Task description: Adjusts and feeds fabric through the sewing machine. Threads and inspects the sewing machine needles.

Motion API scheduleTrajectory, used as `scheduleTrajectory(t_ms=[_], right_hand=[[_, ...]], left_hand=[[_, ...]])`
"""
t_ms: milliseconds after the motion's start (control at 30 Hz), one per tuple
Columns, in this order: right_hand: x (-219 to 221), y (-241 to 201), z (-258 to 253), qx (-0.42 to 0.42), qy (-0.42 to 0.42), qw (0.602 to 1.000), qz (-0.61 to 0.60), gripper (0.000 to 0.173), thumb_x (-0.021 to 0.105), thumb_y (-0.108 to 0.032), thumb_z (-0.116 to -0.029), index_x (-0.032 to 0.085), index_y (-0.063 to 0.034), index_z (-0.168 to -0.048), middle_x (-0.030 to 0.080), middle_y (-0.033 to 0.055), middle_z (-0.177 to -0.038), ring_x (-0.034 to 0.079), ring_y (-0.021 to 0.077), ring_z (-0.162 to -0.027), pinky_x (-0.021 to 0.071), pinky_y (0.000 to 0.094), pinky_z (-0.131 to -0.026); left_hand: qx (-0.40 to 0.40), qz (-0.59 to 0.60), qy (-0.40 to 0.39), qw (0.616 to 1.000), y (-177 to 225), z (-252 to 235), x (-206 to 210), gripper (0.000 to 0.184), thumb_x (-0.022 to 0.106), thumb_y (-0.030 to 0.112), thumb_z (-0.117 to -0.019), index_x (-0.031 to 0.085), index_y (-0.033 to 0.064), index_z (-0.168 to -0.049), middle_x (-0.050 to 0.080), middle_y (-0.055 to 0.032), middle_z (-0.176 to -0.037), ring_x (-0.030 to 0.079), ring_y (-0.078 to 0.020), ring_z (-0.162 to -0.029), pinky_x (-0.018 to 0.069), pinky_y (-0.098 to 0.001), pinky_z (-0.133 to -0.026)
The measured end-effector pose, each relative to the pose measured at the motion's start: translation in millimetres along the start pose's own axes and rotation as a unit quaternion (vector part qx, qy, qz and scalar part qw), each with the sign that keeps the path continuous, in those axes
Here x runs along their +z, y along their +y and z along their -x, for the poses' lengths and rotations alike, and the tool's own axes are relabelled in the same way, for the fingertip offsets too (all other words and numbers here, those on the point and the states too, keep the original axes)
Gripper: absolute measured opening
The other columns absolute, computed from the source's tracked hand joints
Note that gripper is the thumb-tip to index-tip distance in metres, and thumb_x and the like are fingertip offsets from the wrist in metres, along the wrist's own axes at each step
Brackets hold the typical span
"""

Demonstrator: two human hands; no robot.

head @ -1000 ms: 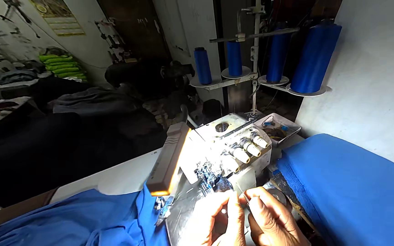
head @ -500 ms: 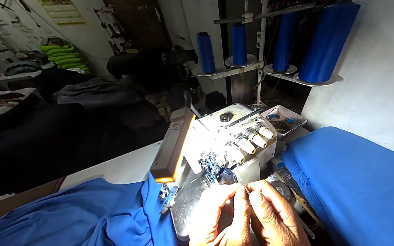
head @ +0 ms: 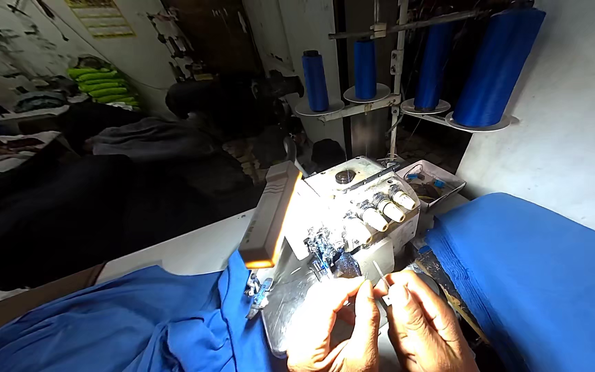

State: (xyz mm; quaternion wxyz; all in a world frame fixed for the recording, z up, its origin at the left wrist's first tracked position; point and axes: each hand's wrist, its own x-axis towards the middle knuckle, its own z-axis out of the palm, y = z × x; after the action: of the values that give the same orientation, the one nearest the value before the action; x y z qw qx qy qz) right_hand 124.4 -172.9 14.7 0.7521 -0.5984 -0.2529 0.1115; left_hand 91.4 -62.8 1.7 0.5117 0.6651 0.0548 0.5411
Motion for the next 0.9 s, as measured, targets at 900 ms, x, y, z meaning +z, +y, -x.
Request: scheduleTrajectory(t_ms=[900], right_hand=[[-79, -27, -88, 0.224, 0.098, 0.893, 0.378, 0.028, 0.040, -0.028, -0.1122, 0.059, -0.0071, -0.113, 0.036, -0.0036, -0.064, 0.035, 0.0053, -0.046, 0.0349, 0.0172, -0.047]], left_hand=[[0.032, -0.428, -0.017, 0.903, -23, -12, -30, 0.011, 0.075, 0.021, -0.0889, 0.079, 0.0122, -0.094, 0.060, -0.0009, -0.101, 0.057, -0.0033, -0.080, 0.0450, -0.0181, -0.064]])
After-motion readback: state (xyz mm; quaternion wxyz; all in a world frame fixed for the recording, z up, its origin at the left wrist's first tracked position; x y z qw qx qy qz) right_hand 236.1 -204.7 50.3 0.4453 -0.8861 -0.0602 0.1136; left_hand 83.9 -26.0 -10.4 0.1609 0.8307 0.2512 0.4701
